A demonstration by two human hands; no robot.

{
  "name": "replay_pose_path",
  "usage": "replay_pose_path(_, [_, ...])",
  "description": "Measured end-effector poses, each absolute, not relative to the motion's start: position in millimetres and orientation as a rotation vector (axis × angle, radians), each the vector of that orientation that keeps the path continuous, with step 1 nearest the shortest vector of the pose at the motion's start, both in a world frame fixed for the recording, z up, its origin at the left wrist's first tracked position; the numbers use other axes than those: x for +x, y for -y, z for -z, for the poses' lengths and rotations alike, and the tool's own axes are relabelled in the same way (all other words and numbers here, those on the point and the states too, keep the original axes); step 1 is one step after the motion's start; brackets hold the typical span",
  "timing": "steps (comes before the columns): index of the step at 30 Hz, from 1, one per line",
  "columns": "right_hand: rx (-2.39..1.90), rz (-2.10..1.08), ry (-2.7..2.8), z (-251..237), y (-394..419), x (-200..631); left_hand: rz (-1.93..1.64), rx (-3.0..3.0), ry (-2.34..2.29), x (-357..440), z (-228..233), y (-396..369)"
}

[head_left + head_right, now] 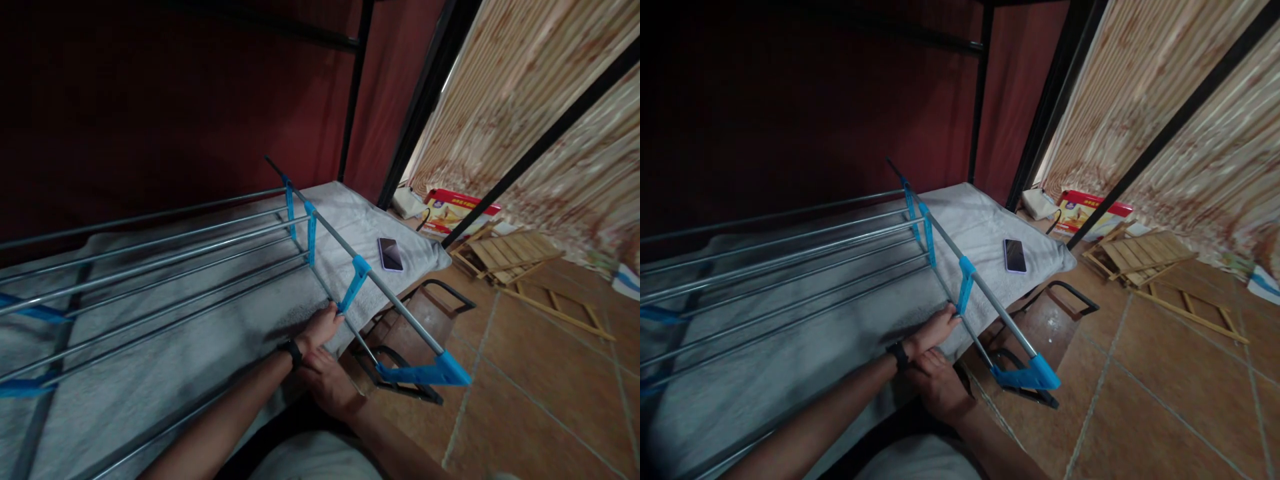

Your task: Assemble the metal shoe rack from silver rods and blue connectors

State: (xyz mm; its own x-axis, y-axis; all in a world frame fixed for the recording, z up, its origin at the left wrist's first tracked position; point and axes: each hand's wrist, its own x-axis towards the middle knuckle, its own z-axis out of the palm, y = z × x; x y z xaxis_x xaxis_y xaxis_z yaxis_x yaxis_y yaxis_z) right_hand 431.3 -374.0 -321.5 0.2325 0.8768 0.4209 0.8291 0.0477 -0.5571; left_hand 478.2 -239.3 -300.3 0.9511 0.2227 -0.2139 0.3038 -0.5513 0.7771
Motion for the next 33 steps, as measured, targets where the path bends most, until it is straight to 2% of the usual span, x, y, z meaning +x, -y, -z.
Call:
replay_pose_path(6, [-1.892, 0.062, 0.801, 317, 411, 485, 0.061, 2.109, -0.344, 480, 301, 234])
replay_pose_path(9, [-1.872, -0.002, 0.569, 317, 402, 507, 0.036, 2.063, -0.334, 480, 301, 234])
replay_pose_path(14, [-1.845, -0.227, 0.595, 322, 379, 512, 0.021, 2.018, -0.371, 481, 305, 234])
replay_pose_path(33, [-1.911, -0.177, 0.539, 318, 369, 500, -0.044, 2.009, -0.410, 479, 300, 235])
